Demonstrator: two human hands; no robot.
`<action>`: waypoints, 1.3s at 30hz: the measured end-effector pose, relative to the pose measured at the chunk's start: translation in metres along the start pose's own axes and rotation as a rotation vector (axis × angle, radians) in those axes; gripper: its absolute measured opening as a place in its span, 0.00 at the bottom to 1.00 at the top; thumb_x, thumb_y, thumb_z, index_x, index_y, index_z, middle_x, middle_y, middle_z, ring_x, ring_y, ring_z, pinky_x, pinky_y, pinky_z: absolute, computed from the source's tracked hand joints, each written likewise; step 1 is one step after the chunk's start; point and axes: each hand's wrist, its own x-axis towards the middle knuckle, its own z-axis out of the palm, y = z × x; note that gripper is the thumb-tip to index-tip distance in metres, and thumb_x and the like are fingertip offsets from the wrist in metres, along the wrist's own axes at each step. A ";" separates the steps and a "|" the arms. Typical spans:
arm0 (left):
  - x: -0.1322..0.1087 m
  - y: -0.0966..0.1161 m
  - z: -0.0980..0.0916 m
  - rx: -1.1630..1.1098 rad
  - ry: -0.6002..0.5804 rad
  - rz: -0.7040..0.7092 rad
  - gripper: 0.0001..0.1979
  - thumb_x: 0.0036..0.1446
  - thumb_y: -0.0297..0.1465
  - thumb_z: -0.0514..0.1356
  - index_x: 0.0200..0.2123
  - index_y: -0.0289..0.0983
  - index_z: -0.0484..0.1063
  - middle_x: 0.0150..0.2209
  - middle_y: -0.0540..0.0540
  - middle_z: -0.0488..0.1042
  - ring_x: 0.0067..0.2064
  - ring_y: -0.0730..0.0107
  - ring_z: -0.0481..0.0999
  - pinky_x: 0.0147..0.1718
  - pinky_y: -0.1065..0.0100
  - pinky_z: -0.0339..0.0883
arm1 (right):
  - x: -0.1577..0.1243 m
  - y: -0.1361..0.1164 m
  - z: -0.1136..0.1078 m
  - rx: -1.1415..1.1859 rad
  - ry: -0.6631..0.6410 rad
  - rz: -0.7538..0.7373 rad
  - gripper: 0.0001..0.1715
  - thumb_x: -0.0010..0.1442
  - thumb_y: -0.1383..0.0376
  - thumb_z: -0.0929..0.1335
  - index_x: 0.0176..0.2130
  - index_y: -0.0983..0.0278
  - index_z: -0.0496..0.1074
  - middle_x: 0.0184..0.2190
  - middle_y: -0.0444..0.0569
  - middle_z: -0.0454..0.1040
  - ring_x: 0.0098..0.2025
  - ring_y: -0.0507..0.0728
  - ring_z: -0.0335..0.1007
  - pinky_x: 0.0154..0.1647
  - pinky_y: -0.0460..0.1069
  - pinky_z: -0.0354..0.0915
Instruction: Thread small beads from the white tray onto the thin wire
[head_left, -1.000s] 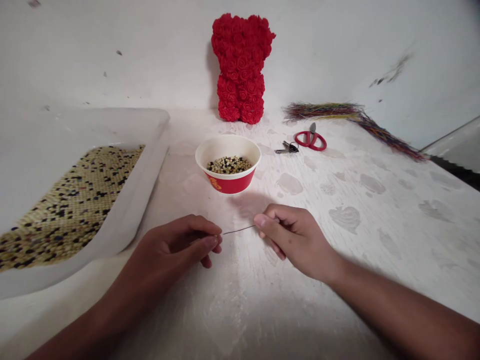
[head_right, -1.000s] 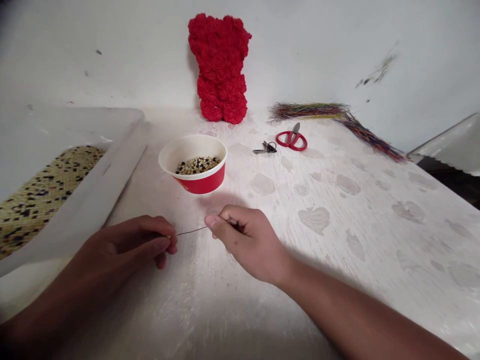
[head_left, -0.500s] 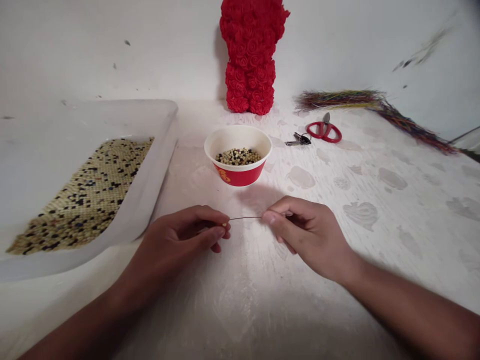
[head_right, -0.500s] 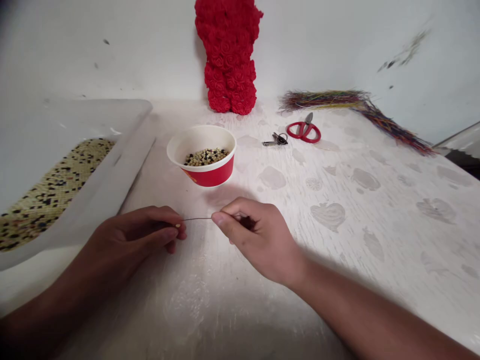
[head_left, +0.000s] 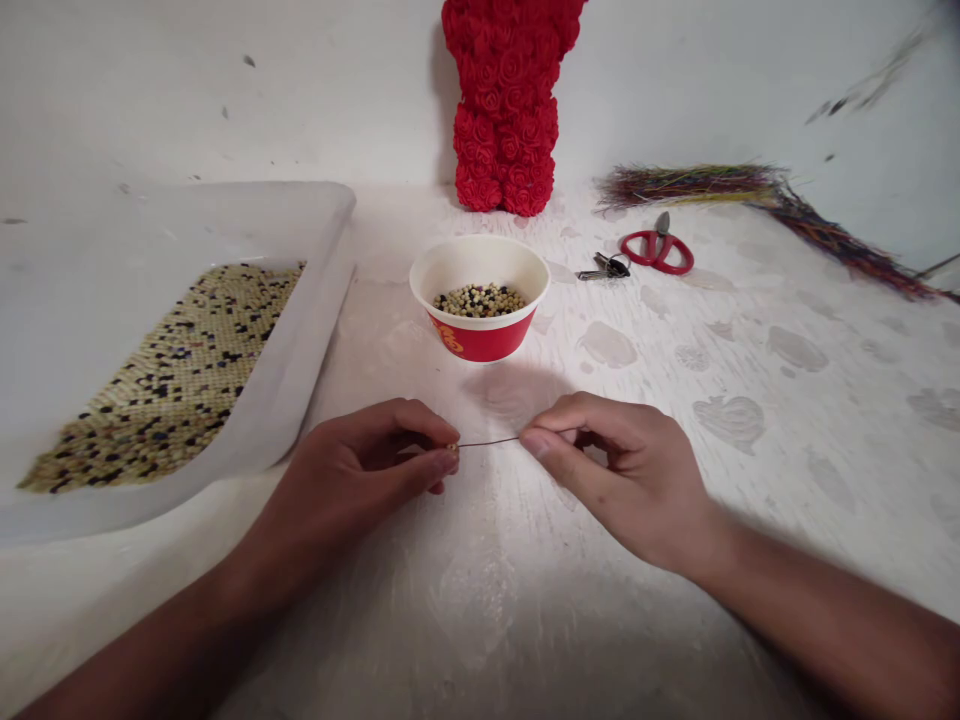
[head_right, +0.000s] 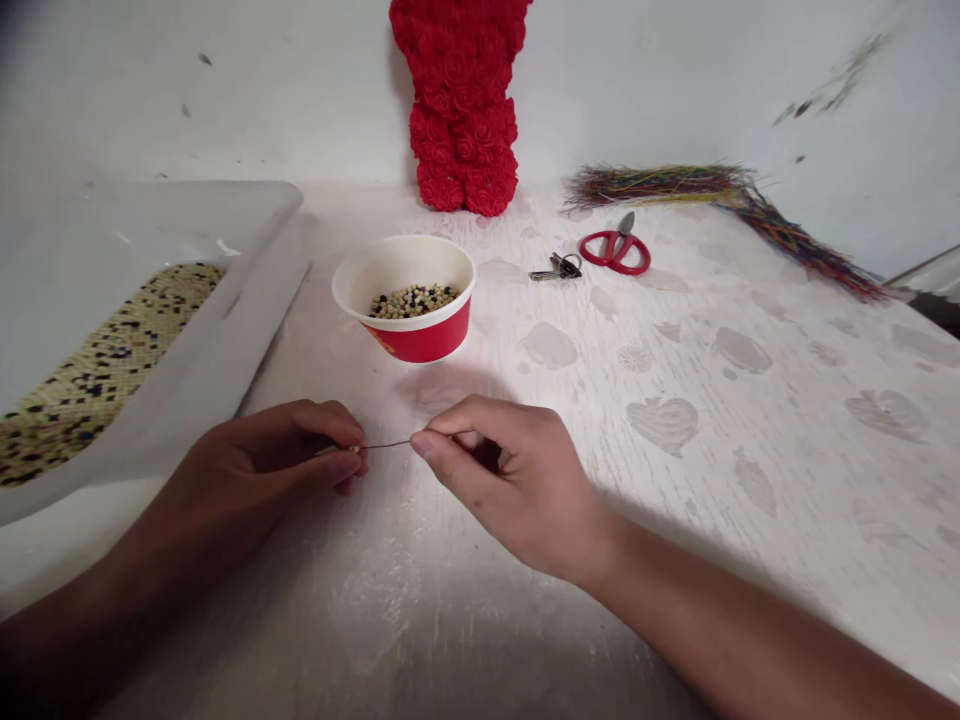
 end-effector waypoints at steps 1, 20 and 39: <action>-0.001 0.002 0.001 0.001 0.008 -0.008 0.06 0.52 0.38 0.70 0.31 0.44 0.78 0.27 0.53 0.77 0.30 0.72 0.77 0.31 0.74 0.72 | 0.000 -0.001 0.000 -0.021 0.001 -0.008 0.12 0.66 0.63 0.70 0.30 0.63 0.74 0.24 0.42 0.71 0.24 0.47 0.59 0.22 0.43 0.58; -0.001 0.003 0.001 0.009 0.013 -0.048 0.07 0.50 0.38 0.70 0.30 0.44 0.77 0.30 0.53 0.77 0.34 0.72 0.75 0.32 0.74 0.68 | -0.001 -0.004 -0.001 -0.120 -0.026 -0.110 0.06 0.65 0.67 0.70 0.34 0.63 0.76 0.27 0.40 0.75 0.24 0.46 0.63 0.24 0.43 0.60; 0.001 0.002 -0.003 0.039 -0.051 -0.031 0.09 0.51 0.40 0.70 0.31 0.43 0.77 0.27 0.51 0.77 0.32 0.69 0.77 0.30 0.72 0.71 | -0.003 -0.005 -0.002 -0.146 -0.005 -0.149 0.06 0.66 0.67 0.70 0.34 0.63 0.76 0.26 0.40 0.75 0.23 0.47 0.63 0.24 0.43 0.61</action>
